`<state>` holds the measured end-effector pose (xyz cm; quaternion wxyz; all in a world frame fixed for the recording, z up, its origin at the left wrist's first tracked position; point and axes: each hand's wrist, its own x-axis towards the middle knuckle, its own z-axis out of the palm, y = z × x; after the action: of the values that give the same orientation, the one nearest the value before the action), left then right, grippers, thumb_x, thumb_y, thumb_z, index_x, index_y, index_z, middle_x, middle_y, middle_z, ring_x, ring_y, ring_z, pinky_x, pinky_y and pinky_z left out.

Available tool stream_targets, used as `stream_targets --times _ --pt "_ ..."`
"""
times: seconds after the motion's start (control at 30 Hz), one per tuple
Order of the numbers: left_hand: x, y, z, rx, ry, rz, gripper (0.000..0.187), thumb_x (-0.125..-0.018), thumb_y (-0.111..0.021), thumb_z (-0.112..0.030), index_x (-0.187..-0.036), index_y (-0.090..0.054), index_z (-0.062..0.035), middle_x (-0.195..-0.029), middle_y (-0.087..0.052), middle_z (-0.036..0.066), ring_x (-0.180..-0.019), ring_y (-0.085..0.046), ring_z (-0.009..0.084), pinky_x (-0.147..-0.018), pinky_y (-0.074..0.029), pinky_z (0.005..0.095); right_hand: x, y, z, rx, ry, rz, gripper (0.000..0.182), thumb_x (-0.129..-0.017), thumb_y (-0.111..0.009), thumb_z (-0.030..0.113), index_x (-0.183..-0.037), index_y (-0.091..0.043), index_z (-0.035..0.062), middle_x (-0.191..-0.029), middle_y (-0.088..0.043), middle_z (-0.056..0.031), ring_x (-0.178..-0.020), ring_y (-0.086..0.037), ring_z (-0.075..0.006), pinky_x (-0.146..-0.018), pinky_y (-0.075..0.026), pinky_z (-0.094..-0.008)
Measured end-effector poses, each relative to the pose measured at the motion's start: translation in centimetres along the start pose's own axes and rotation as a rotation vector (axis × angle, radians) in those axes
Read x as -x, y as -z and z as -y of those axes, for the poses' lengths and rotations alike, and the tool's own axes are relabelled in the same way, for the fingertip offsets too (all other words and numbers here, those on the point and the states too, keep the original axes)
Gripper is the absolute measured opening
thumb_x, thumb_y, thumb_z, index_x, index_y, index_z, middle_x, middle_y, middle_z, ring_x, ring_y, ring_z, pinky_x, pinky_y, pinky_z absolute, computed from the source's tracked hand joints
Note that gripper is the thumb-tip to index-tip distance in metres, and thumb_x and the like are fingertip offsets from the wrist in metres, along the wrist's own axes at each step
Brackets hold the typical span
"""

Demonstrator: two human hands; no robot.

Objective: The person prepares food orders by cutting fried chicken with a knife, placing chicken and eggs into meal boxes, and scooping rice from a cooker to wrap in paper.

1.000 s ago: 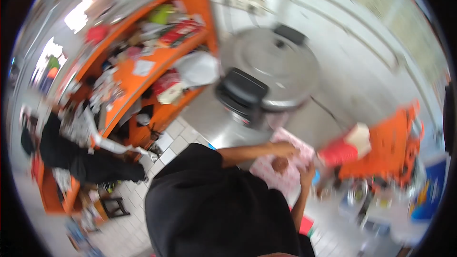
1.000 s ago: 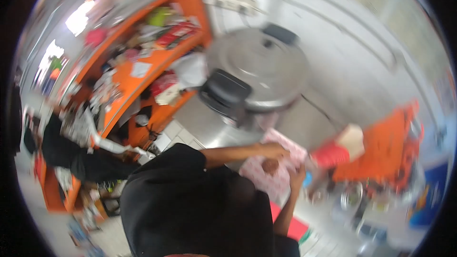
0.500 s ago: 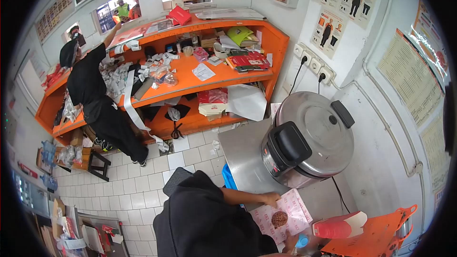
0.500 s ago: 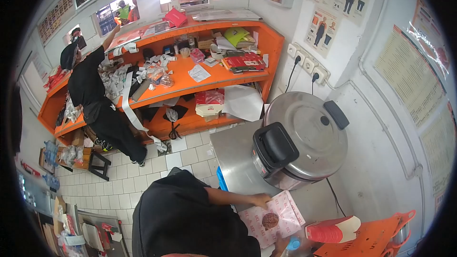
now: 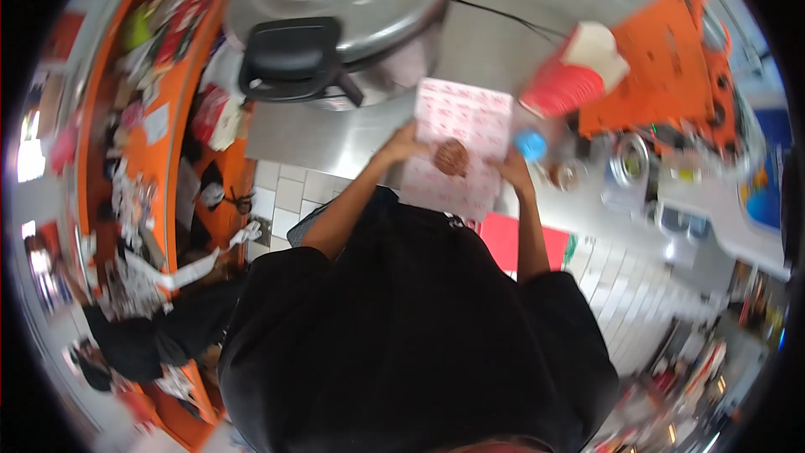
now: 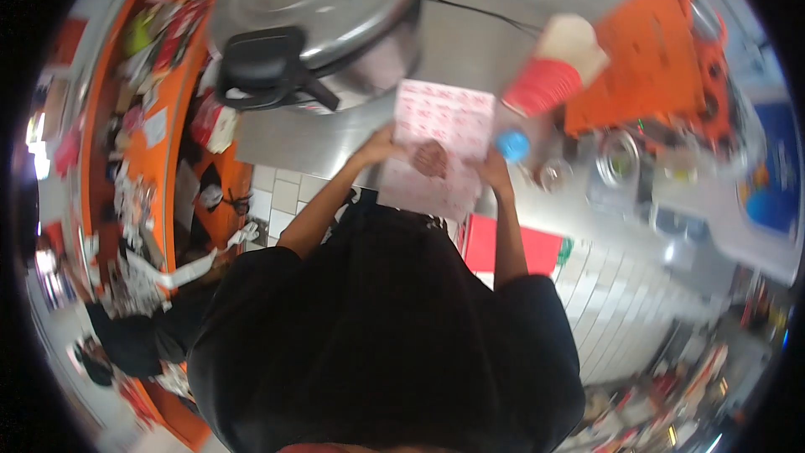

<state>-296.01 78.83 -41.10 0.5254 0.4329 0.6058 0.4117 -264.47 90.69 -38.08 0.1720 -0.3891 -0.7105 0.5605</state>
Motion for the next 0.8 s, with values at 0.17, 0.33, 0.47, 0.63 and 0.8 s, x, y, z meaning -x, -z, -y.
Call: stream_targets --times 0.17,0.33,0.47,0.63,0.8 --pt "-4.6 -0.7 -5.8 -0.581 0.130 -0.170 0.066 -0.075 -0.074 -0.007 -0.136 -0.048 -0.0057 -0.109 -0.069 0.021 -0.102 -0.068 0.0380 -0.093 -0.051 0.0445 -5.1 -0.2 0.1 0.199 -0.032 -0.250 0.061 -0.067 -0.081 0.003 -0.123 -0.055 0.0023 -0.115 -0.066 -0.0158 -0.107 -0.064 -0.0306 -0.090 -0.050 -0.0388" --pt "-4.4 -0.3 -7.8 -1.320 -0.148 -0.065 0.035 -0.086 -0.061 -0.008 -0.120 -0.059 -0.0108 -0.103 -0.070 0.016 -0.102 -0.067 0.0303 -0.088 -0.049 0.0489 -5.8 1.4 3.8 0.822 -0.074 0.041 0.045 -0.072 -0.075 0.005 -0.115 -0.063 0.0072 -0.122 -0.063 -0.0166 -0.116 -0.058 -0.0357 -0.093 -0.049 -0.0446" --pt "-4.2 -1.8 -9.6 -1.189 -0.412 0.000 0.019 -0.088 -0.062 -0.015 -0.106 -0.065 -0.0105 -0.105 -0.068 0.009 -0.108 -0.062 0.0260 -0.094 -0.043 0.0450 -6.2 -0.7 5.4 0.912 0.235 0.040 0.033 -0.078 -0.069 0.006 -0.111 -0.067 0.0084 -0.113 -0.064 -0.0131 -0.110 -0.061 -0.0308 -0.092 -0.050 -0.0433" --pt "-1.2 -2.3 -10.1 -1.013 -0.637 0.032 0.014 -0.089 -0.063 -0.022 -0.095 -0.068 -0.0101 -0.097 -0.065 0.006 -0.102 -0.060 0.0230 -0.091 -0.043 0.0417 -2.6 -2.7 8.8 0.809 0.336 0.120 0.031 -0.082 -0.063 0.008 -0.113 -0.068 0.0080 -0.107 -0.063 -0.0118 -0.107 -0.061 -0.0293 -0.093 -0.049 -0.0433" --pt "5.3 -2.7 -6.8 -1.103 -0.723 0.144 0.015 -0.087 -0.065 -0.025 -0.091 -0.066 -0.0114 -0.093 -0.061 0.005 -0.103 -0.057 0.0239 -0.090 -0.042 0.0405 3.1 -5.4 8.2 0.880 0.382 0.148 0.050 -0.081 -0.062 0.007 -0.131 -0.059 0.0107 -0.116 -0.060 -0.0122 -0.114 -0.057 -0.0324 -0.095 -0.048 -0.0445"
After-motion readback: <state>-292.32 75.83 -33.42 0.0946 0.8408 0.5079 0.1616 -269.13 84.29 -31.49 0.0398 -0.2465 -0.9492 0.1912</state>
